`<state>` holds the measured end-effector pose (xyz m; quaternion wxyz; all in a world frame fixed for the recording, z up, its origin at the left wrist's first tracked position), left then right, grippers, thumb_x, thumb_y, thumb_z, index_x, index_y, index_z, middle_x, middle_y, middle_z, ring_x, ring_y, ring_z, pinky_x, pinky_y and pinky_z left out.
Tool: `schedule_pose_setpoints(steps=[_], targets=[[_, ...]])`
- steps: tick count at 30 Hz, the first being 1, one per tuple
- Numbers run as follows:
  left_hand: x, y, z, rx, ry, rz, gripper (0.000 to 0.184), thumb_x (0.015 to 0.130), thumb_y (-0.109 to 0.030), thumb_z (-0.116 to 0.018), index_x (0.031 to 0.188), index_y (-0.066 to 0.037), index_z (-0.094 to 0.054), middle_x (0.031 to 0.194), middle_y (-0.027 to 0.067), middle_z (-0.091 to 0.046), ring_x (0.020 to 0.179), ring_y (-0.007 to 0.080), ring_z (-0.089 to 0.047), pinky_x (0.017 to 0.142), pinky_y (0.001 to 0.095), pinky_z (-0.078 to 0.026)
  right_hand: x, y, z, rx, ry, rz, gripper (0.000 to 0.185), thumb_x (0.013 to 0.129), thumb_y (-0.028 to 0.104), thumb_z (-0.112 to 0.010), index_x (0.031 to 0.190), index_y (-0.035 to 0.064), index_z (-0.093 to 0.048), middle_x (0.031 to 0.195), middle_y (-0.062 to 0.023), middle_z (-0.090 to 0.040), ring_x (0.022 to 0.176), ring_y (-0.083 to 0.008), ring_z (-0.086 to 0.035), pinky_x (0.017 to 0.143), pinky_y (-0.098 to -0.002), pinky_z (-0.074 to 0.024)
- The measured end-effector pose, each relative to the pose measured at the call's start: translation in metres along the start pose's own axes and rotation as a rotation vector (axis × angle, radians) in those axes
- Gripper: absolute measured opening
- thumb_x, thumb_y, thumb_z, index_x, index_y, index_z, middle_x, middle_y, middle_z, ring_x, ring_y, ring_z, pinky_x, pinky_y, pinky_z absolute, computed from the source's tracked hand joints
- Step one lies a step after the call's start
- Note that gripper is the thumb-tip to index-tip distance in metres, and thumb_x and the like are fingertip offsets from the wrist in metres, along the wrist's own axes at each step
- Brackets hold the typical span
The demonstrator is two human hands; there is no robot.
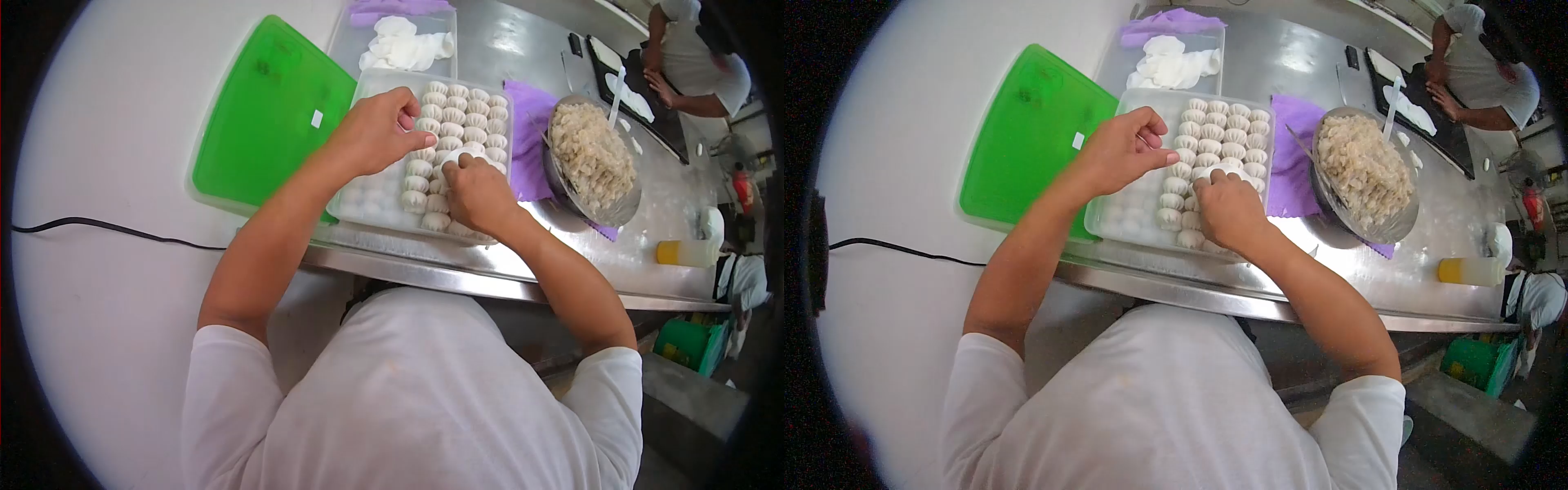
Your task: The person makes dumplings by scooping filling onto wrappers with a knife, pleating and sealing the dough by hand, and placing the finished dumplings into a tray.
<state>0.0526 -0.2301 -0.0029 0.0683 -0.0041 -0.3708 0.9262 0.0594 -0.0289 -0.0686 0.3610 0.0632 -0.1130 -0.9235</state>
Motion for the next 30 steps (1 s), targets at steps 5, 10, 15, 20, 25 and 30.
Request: schedule_pose_setpoints(steps=[5, 10, 15, 20, 25, 30], targets=[[0.009, -0.003, -0.018, -0.331, 0.119, -0.176, 0.055, 0.083, -0.015, -0.080, 0.130, -0.002, -0.056, 0.122, 0.0109, -0.064, 0.114, 0.0195, -0.062, 0.097, 0.0354, -0.051, 0.002, -0.017, 0.034, 0.167, -0.079, 0.011, 0.024, 0.081, 0.005, -0.060, 0.104, -0.0009, -0.063, 0.094, -0.0211, -0.066, 0.088, -0.0385, -0.067, 0.077, -0.0481, -0.0535], [0.026, -0.037, -0.049, -0.452, 0.331, -0.195, 0.055, 0.082, -0.006, -0.076, 0.132, -0.002, -0.055, 0.125, 0.0100, -0.062, 0.118, 0.0183, -0.060, 0.100, 0.0353, -0.049, -0.014, -0.061, 0.080, 0.812, -0.175, -0.061, 0.013, 0.096, 0.013, -0.059, 0.102, 0.0011, -0.057, 0.082, -0.0076, -0.061, 0.076, -0.0172, -0.056, 0.070, -0.0335, -0.0451], [0.048, -0.077, -0.063, -0.644, 0.324, -0.076, 0.020, 0.086, -0.009, -0.070, 0.102, 0.003, -0.066, 0.090, 0.0056, -0.068, 0.082, 0.0115, -0.062, 0.073, 0.0279, -0.051, -0.046, -0.079, 0.079, 1.617, -0.381, -0.397, 0.027, 0.102, 0.030, -0.061, 0.104, 0.0025, -0.062, 0.092, -0.0026, -0.064, 0.084, -0.0127, -0.059, 0.078, -0.0266, -0.0481], [0.068, -0.141, -0.095, -0.202, 0.346, -0.457, 0.025, 0.085, -0.022, -0.073, 0.096, 0.000, -0.069, 0.081, 0.0135, -0.070, 0.076, 0.0202, -0.067, 0.071, 0.0349, -0.053, -0.083, -0.095, 0.070, 2.425, -0.238, -0.410, 0.044, 0.099, 0.037, -0.063, 0.124, 0.0010, -0.057, 0.117, -0.0143, -0.065, 0.108, -0.0273, -0.066, 0.098, -0.0441, -0.0526], [0.124, -0.126, -0.136, 0.406, -0.030, -0.762, 0.035, 0.091, -0.016, -0.061, 0.124, -0.007, -0.061, 0.106, 0.0190, -0.069, 0.100, 0.0350, -0.067, 0.088, 0.0432, -0.052, -0.143, -0.128, 0.072, 2.437, -0.435, -0.541, 0.039, 0.097, 0.019, -0.060, 0.128, -0.0031, -0.054, 0.121, -0.0183, -0.064, 0.113, -0.0331, -0.065, 0.103, -0.0475, -0.0511], [0.130, -0.128, -0.174, 0.699, 0.655, -0.489, 0.040, 0.090, -0.007, -0.048, 0.129, -0.008, -0.058, 0.111, 0.0215, -0.066, 0.107, 0.0395, -0.063, 0.093, 0.0467, -0.049, -0.204, -0.157, 0.063, 2.099, -0.714, -0.883, 0.043, 0.093, 0.008, -0.057, 0.132, -0.0082, -0.047, 0.127, -0.0224, -0.059, 0.116, -0.0359, -0.062, 0.105, -0.0504, -0.0494]])
Point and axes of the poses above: each hand's wrist, its own x-axis towards the middle knuckle, its own z-axis out of the back of the hand, y = z × x, the point moved 2 cm from there along x, towards the middle knuckle
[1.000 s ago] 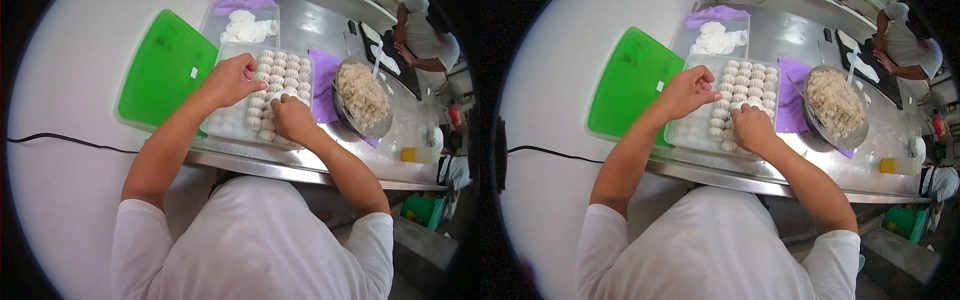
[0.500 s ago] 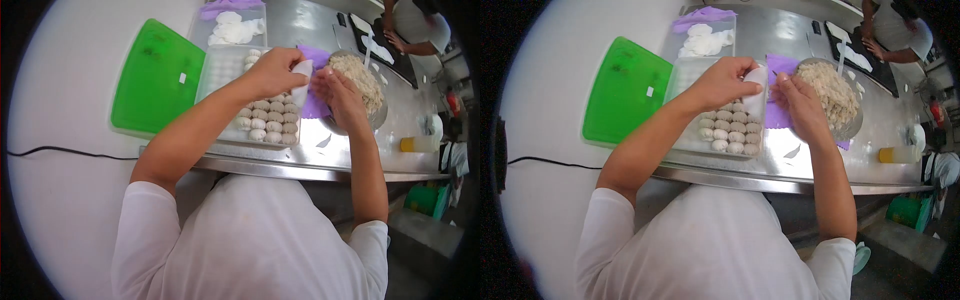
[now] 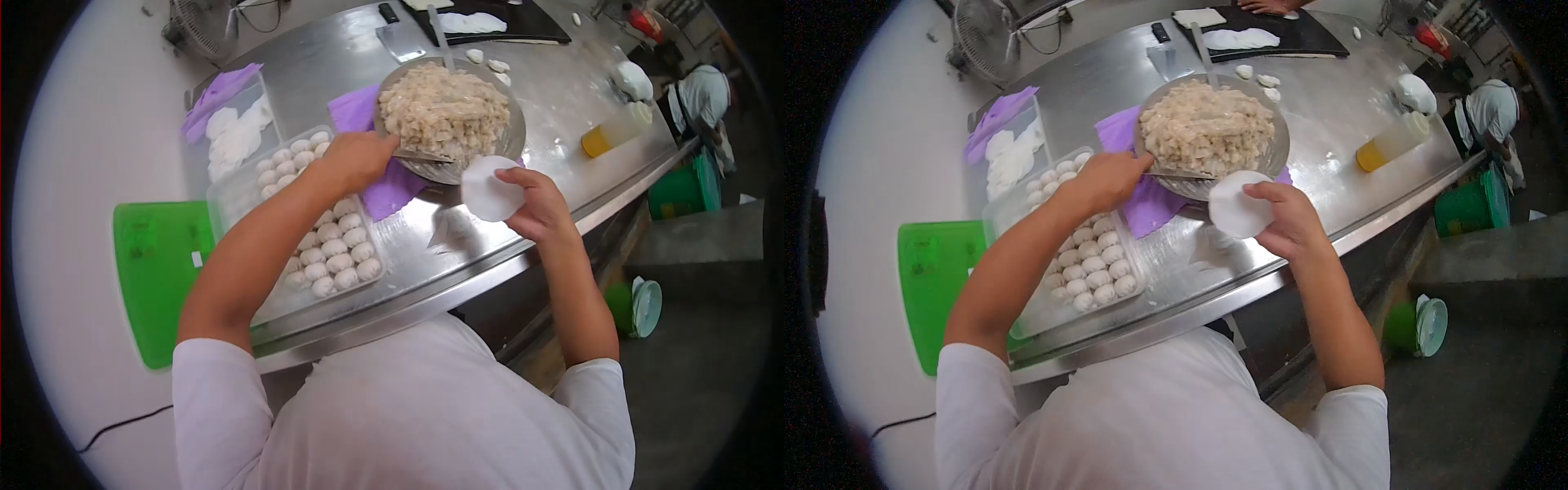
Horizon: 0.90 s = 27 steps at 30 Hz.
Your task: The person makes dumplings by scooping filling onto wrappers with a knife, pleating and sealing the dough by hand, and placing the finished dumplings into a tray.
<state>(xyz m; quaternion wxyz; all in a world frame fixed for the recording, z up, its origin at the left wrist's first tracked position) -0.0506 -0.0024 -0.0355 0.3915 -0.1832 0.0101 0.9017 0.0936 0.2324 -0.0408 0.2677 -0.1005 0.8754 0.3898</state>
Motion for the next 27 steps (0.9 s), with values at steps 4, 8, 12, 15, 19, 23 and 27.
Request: schedule_pose_setpoints(steps=[4, 8, 12, 15, 19, 23, 27], targets=[[-0.001, -0.022, 0.012, -0.046, 0.026, -0.066, 0.038, 0.089, -0.007, -0.049, 0.124, -0.008, -0.062, 0.110, 0.0214, -0.067, 0.105, 0.0395, -0.064, 0.090, 0.0487, -0.050, -0.009, 0.015, 0.037, 0.136, -0.094, 0.005, 0.047, 0.096, 0.009, -0.053, 0.137, -0.0106, -0.040, 0.135, -0.0259, -0.053, 0.121, -0.0384, -0.059, 0.108, -0.0529, -0.0466], [0.010, -0.051, 0.034, -0.094, -0.122, -0.051, 0.038, 0.087, -0.006, -0.050, 0.121, -0.008, -0.065, 0.105, 0.0211, -0.068, 0.102, 0.0393, -0.066, 0.088, 0.0491, -0.051, -0.013, 0.018, 0.054, 0.165, -0.093, -0.002, 0.044, 0.099, 0.009, -0.049, 0.136, -0.0121, -0.040, 0.134, -0.0270, -0.053, 0.122, -0.0397, -0.058, 0.108, -0.0540, -0.0462], [0.053, -0.067, 0.010, -0.048, -0.220, -0.043, 0.041, 0.086, -0.004, -0.049, 0.123, -0.009, -0.065, 0.103, 0.0216, -0.068, 0.101, 0.0393, -0.066, 0.088, 0.0486, -0.052, -0.012, 0.016, 0.053, 0.140, -0.097, -0.004, 0.041, 0.101, 0.011, -0.047, 0.135, -0.0125, -0.041, 0.133, -0.0274, -0.054, 0.123, -0.0402, -0.058, 0.107, -0.0555, -0.0475], [0.051, -0.078, 0.000, -0.071, -0.106, -0.181, 0.042, 0.085, -0.004, -0.050, 0.123, -0.008, -0.066, 0.103, 0.0221, -0.068, 0.101, 0.0394, -0.066, 0.087, 0.0493, -0.052, -0.015, 0.020, 0.056, 0.151, -0.077, -0.012, 0.041, 0.101, 0.014, -0.048, 0.133, -0.0114, -0.043, 0.131, -0.0267, -0.056, 0.121, -0.0399, -0.059, 0.106, -0.0562, -0.0481], [0.052, -0.062, 0.016, -0.178, -0.256, -0.135, 0.039, 0.086, -0.004, -0.050, 0.121, -0.005, -0.067, 0.104, 0.0224, -0.068, 0.101, 0.0394, -0.066, 0.087, 0.0500, -0.052, -0.017, 0.023, 0.053, 0.146, -0.073, -0.007, 0.042, 0.101, 0.018, -0.050, 0.132, -0.0099, -0.044, 0.128, -0.0252, -0.058, 0.118, -0.0394, -0.061, 0.105, -0.0572, -0.0486], [0.058, -0.064, 0.001, -0.144, -0.072, -0.135, 0.039, 0.086, -0.005, -0.050, 0.122, -0.006, -0.067, 0.105, 0.0237, -0.069, 0.103, 0.0394, -0.066, 0.089, 0.0505, -0.052, -0.015, 0.023, 0.050, 0.146, -0.054, -0.019, 0.041, 0.101, 0.018, -0.051, 0.131, -0.0088, -0.044, 0.126, -0.0250, -0.059, 0.117, -0.0395, -0.062, 0.103, -0.0582, -0.0493], [0.052, -0.058, 0.018, -0.228, -0.213, -0.117, 0.040, 0.085, -0.004, -0.050, 0.121, -0.006, -0.068, 0.105, 0.0250, -0.069, 0.105, 0.0392, -0.066, 0.091, 0.0498, -0.051, -0.014, 0.022, 0.051, 0.142, -0.097, -0.032, 0.040, 0.100, 0.020, -0.054, 0.129, -0.0067, -0.045, 0.124, -0.0242, -0.059, 0.115, -0.0395, -0.063, 0.101, -0.0588, -0.0504]])
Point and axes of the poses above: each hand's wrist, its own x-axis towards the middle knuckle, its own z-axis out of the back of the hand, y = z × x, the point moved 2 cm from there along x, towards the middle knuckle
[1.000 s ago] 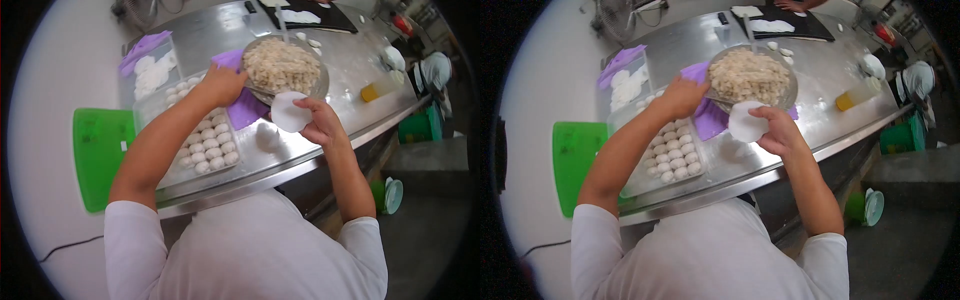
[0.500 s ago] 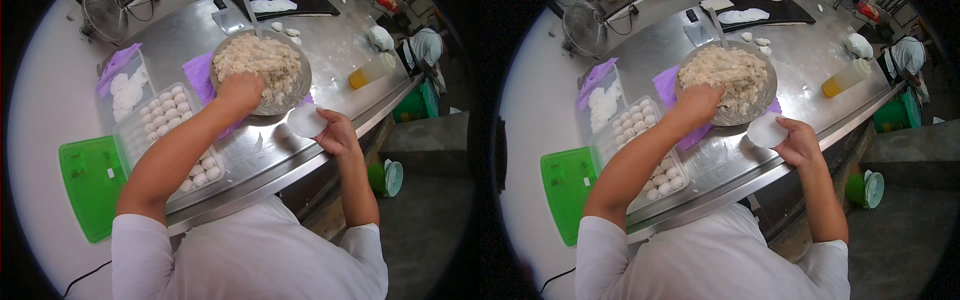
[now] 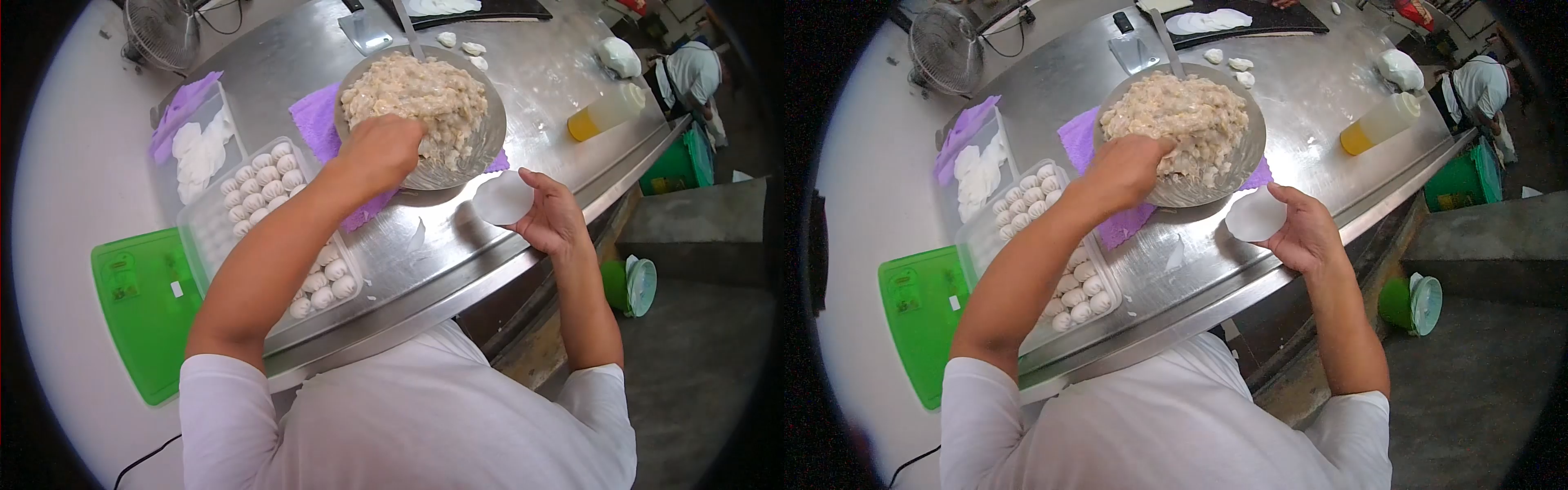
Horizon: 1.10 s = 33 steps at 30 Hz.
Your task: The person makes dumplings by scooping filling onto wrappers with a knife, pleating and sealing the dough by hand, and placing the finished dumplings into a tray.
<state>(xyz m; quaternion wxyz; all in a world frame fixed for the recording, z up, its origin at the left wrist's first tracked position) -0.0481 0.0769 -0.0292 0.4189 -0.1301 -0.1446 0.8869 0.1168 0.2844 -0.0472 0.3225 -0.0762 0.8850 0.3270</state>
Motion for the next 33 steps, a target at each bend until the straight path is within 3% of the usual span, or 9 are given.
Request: schedule_pose_setpoints(steps=[6, 10, 15, 18, 25, 28, 30, 33], targets=[[-0.004, -0.009, -0.007, 0.030, 0.173, -0.040, 0.039, 0.085, -0.004, -0.049, 0.120, -0.005, -0.068, 0.105, 0.0258, -0.069, 0.104, 0.0392, -0.067, 0.093, 0.0487, -0.051, 0.002, -0.003, 0.001, -0.026, -0.003, 0.004, 0.040, 0.099, 0.021, -0.056, 0.128, -0.0057, -0.046, 0.122, -0.0228, -0.060, 0.114, -0.0378, -0.064, 0.101, -0.0578, -0.0510], [-0.002, 0.002, -0.005, -0.008, 0.031, 0.050, 0.042, 0.085, -0.003, -0.049, 0.122, -0.006, -0.067, 0.106, 0.0258, -0.069, 0.105, 0.0388, -0.066, 0.094, 0.0481, -0.051, 0.001, -0.002, -0.003, -0.043, -0.021, 0.020, 0.040, 0.100, 0.022, -0.055, 0.128, -0.0050, -0.047, 0.121, -0.0222, -0.061, 0.112, -0.0368, -0.064, 0.100, -0.0568, -0.0516], [-0.005, 0.008, -0.010, 0.038, 0.214, 0.044, 0.046, 0.084, 0.001, -0.048, 0.126, -0.007, -0.067, 0.111, 0.0252, -0.068, 0.107, 0.0400, -0.066, 0.094, 0.0480, -0.051, 0.007, -0.004, -0.001, -0.071, -0.015, 0.006, 0.039, 0.101, 0.022, -0.054, 0.128, -0.0050, -0.047, 0.121, -0.0216, -0.061, 0.111, -0.0363, -0.065, 0.100, -0.0557, -0.0524], [-0.008, 0.010, 0.003, -0.095, 0.030, 0.064, 0.045, 0.083, 0.001, -0.050, 0.123, -0.007, -0.068, 0.110, 0.0251, -0.069, 0.106, 0.0401, -0.066, 0.093, 0.0473, -0.051, 0.006, -0.005, -0.003, -0.070, -0.035, 0.013, 0.039, 0.101, 0.022, -0.053, 0.129, -0.0052, -0.047, 0.121, -0.0212, -0.062, 0.111, -0.0359, -0.065, 0.099, -0.0552, -0.0526], [-0.009, 0.012, -0.008, -0.101, 0.168, -0.040, 0.045, 0.078, 0.001, -0.055, 0.120, -0.005, -0.069, 0.108, 0.0248, -0.069, 0.105, 0.0391, -0.066, 0.092, 0.0460, -0.052, 0.006, -0.004, -0.005, -0.096, -0.054, 0.027, 0.042, 0.101, 0.022, -0.052, 0.131, -0.0060, -0.045, 0.124, -0.0210, -0.060, 0.112, -0.0359, -0.064, 0.100, -0.0548, -0.0523], [-0.012, 0.019, -0.009, -0.172, 0.103, 0.069, 0.046, 0.077, 0.001, -0.055, 0.120, -0.004, -0.069, 0.107, 0.0254, -0.069, 0.104, 0.0390, -0.067, 0.090, 0.0455, -0.052, 0.011, -0.006, -0.004, -0.089, -0.035, -0.006, 0.043, 0.102, 0.022, -0.051, 0.133, -0.0061, -0.043, 0.126, -0.0209, -0.059, 0.115, -0.0361, -0.063, 0.102, -0.0557, -0.0504], [-0.011, 0.018, -0.024, -0.218, 0.098, -0.098, 0.044, 0.082, 0.001, -0.054, 0.123, -0.005, -0.068, 0.105, 0.0249, -0.069, 0.101, 0.0394, -0.067, 0.088, 0.0464, -0.051, 0.013, -0.005, -0.006, -0.096, -0.044, 0.008, 0.043, 0.102, 0.021, -0.050, 0.134, -0.0064, -0.043, 0.128, -0.0218, -0.058, 0.117, -0.0366, -0.061, 0.104, -0.0562, -0.0488], [-0.027, 0.020, -0.029, -0.418, 0.164, -0.032, 0.039, 0.088, -0.002, -0.054, 0.125, -0.005, -0.067, 0.100, 0.0244, -0.069, 0.096, 0.0398, -0.066, 0.086, 0.0448, -0.051, 0.013, -0.006, -0.007, -0.058, -0.059, 0.022, 0.044, 0.103, 0.020, -0.047, 0.136, -0.0073, -0.040, 0.133, -0.0240, -0.055, 0.122, -0.0375, -0.058, 0.107, -0.0569, -0.0461]])
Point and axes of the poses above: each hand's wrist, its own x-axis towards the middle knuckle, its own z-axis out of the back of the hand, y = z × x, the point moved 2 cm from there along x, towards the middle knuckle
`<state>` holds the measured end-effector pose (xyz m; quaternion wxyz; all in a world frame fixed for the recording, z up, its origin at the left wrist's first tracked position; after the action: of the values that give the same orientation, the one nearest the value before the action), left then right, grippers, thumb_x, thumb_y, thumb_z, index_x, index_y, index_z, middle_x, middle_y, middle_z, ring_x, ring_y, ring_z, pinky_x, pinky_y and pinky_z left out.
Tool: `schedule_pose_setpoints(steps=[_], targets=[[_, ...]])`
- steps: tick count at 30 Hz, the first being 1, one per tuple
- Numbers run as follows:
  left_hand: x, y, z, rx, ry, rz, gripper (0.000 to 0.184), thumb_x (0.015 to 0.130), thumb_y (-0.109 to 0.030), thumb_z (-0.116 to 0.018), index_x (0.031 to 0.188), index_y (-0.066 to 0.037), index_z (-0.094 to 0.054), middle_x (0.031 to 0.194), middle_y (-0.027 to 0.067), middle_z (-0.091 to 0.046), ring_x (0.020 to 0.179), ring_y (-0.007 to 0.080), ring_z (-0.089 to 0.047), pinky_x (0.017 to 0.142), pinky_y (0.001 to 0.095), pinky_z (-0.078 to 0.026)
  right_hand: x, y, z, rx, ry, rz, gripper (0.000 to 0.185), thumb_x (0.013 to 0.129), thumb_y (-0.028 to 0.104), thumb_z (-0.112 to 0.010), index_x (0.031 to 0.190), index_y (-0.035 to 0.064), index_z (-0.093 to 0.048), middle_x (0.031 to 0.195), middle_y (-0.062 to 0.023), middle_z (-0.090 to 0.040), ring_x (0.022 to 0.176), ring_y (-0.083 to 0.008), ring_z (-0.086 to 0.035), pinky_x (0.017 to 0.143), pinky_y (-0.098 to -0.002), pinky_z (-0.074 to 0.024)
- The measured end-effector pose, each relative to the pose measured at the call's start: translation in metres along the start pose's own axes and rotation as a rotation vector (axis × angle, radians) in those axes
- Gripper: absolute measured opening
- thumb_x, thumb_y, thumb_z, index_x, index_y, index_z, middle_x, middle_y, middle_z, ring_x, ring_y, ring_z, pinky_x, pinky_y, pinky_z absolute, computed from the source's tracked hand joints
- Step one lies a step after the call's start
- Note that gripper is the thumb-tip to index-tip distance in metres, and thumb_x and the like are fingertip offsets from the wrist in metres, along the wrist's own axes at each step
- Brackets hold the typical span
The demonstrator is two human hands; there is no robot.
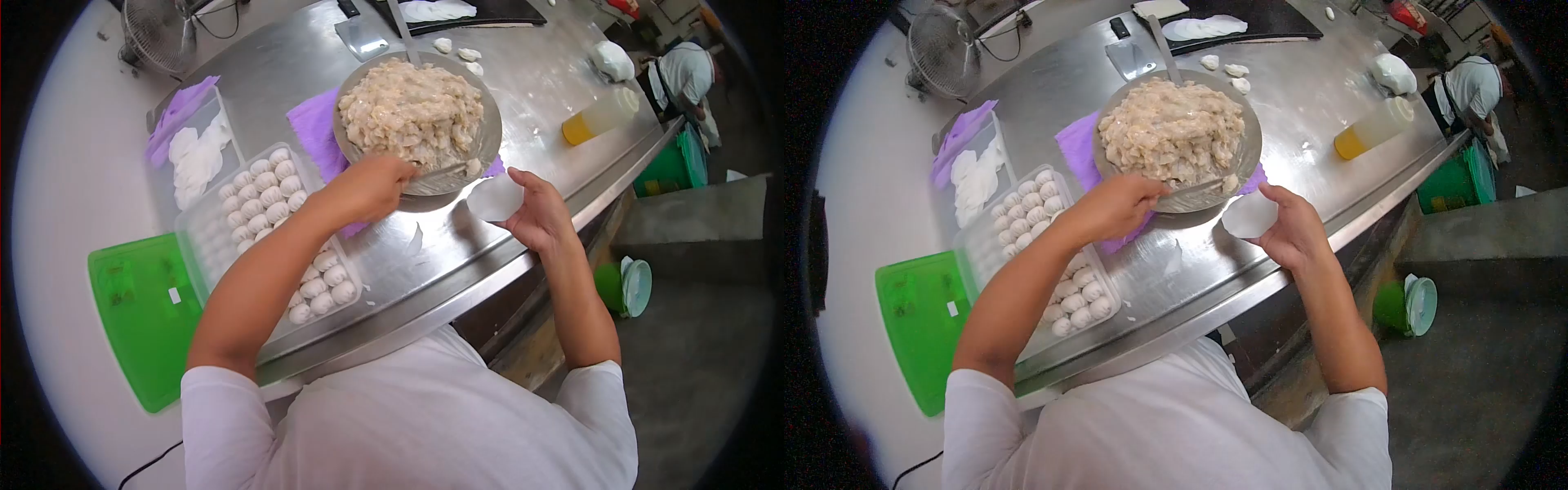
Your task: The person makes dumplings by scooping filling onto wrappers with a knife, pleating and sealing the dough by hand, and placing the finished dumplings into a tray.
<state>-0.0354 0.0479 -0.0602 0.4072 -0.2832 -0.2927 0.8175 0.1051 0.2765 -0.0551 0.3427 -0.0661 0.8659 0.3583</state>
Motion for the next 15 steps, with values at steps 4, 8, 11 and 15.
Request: schedule_pose_setpoints(steps=[4, 8, 11, 15], targets=[[-0.033, -0.017, -0.019, -0.207, -0.031, 0.015, 0.034, 0.093, -0.005, -0.055, 0.125, -0.005, -0.067, 0.092, 0.0241, -0.069, 0.087, 0.0406, -0.066, 0.082, 0.0430, -0.052, 0.009, 0.001, -0.008, 0.138, 0.056, 0.025, 0.043, 0.104, 0.016, -0.042, 0.139, -0.0088, -0.036, 0.142, -0.0269, -0.047, 0.128, -0.0389, -0.054, 0.109, -0.0569, -0.0439], [-0.040, -0.017, -0.005, 0.054, -0.097, -0.085, 0.034, 0.092, -0.005, -0.056, 0.124, -0.006, -0.068, 0.093, 0.0238, -0.070, 0.088, 0.0407, -0.067, 0.080, 0.0448, -0.053, 0.018, -0.001, 0.000, 0.079, -0.095, 0.005, 0.042, 0.105, 0.014, -0.039, 0.140, -0.0089, -0.034, 0.144, -0.0266, -0.044, 0.129, -0.0393, -0.052, 0.109, -0.0565, -0.0436], [-0.030, -0.009, 0.017, 0.138, -0.130, -0.021, 0.036, 0.091, -0.007, -0.054, 0.124, -0.006, -0.068, 0.101, 0.0247, -0.070, 0.096, 0.0416, -0.068, 0.082, 0.0486, -0.052, 0.020, -0.004, 0.002, 0.038, -0.092, 0.018, 0.042, 0.105, 0.014, -0.040, 0.140, -0.0085, -0.035, 0.143, -0.0266, -0.046, 0.129, -0.0395, -0.053, 0.109, -0.0563, -0.0439], [-0.019, -0.008, 0.008, 0.275, -0.072, 0.106, 0.035, 0.088, -0.006, -0.054, 0.119, -0.004, -0.070, 0.099, 0.0257, -0.069, 0.098, 0.0404, -0.068, 0.085, 0.0483, -0.052, 0.019, -0.003, -0.005, 0.036, 0.016, -0.053, 0.043, 0.105, 0.016, -0.040, 0.141, -0.0077, -0.035, 0.142, -0.0257, -0.047, 0.129, -0.0392, -0.053, 0.109, -0.0562, -0.0443]])
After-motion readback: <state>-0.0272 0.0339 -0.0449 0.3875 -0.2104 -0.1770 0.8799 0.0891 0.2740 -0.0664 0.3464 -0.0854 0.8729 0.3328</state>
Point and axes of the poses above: each hand's wrist, its own x-axis towards the middle knuckle, its own z-axis out of the back of the hand, y = z × x, the point moved 2 cm from there along x, towards the middle knuckle
